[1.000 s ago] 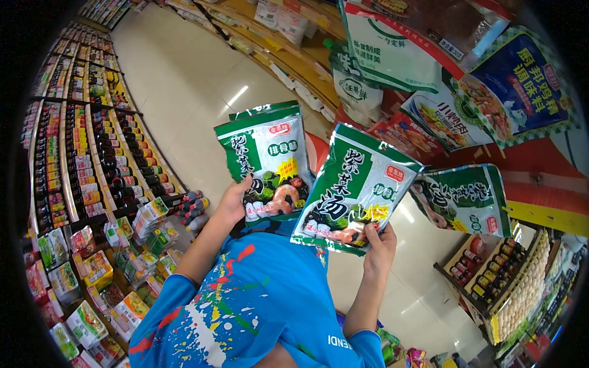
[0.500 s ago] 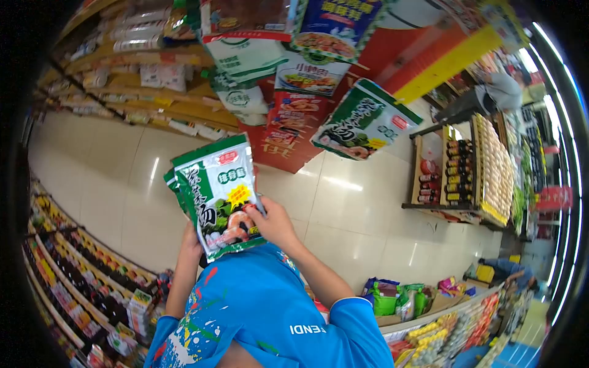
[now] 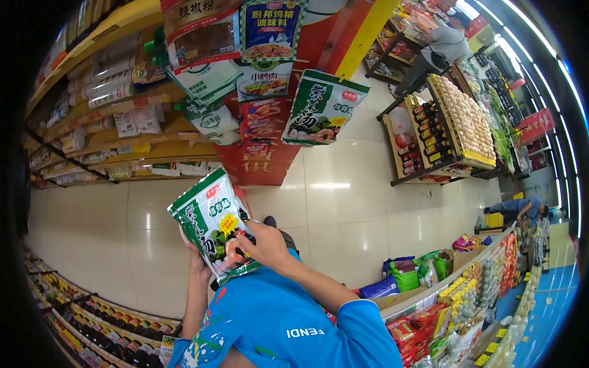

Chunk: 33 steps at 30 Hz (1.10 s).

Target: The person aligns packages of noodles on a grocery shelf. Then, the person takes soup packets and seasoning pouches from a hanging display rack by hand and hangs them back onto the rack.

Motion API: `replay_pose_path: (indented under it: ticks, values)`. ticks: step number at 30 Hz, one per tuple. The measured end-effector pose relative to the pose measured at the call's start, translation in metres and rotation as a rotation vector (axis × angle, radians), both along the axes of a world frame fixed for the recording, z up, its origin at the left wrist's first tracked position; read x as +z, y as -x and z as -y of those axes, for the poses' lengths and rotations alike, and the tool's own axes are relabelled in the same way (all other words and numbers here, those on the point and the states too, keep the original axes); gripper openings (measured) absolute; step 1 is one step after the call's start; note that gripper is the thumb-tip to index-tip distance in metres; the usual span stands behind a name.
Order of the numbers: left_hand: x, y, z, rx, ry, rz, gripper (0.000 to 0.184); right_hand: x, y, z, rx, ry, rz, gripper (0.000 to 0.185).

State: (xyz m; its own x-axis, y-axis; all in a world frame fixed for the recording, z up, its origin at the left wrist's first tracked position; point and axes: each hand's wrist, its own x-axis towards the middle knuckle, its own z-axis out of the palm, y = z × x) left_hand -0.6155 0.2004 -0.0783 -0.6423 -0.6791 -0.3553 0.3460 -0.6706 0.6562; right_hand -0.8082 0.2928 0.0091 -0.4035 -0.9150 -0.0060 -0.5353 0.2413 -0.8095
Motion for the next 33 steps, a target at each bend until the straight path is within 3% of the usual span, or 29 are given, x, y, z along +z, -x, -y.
replay_pose_path:
  ticks: [2,3,14,16,17,21,24,25,26,29,33]
  values:
    - [-0.012,-0.003,0.001,0.06,-0.123,0.048,0.074,0.002,-0.003,0.002,-0.012,0.024,0.044,0.026]
    - [-0.038,-0.013,0.003,0.092,-0.298,-0.049,0.059,0.002,-0.004,0.003,0.007,0.022,0.026,0.026]
    - [-0.055,-0.01,0.013,0.061,-0.378,-0.189,0.051,-0.019,0.01,0.016,0.136,0.06,-0.063,0.03]
    - [-0.027,0.005,0.013,0.11,-0.248,-0.135,0.049,-0.018,0.029,0.022,0.067,0.015,0.309,0.03]
    - [-0.017,0.011,0.013,0.153,-0.126,-0.082,0.047,-0.017,0.045,0.026,-0.015,0.027,0.338,0.029]
    - [-0.039,0.015,0.024,0.227,-0.091,-0.102,0.046,-0.009,0.141,0.032,-0.489,0.281,0.056,0.025]
    - [-0.075,0.01,0.034,0.263,-0.136,-0.111,0.049,-0.023,0.219,0.031,-0.703,0.469,0.039,0.049]
    - [-0.097,0.006,0.04,0.269,-0.041,-0.085,0.052,-0.025,0.242,0.029,-0.755,0.394,0.011,0.066]
    - [-0.094,0.008,0.041,0.272,-0.035,-0.085,0.052,-0.026,0.257,0.029,-0.752,0.399,0.014,0.066]
    - [-0.087,0.015,0.043,0.31,-0.058,-0.088,0.052,-0.025,0.288,0.032,-0.715,0.315,0.136,0.09]
    - [-0.092,0.018,0.045,0.31,-0.066,-0.102,0.052,-0.035,0.308,0.041,-0.607,0.296,0.19,0.09]
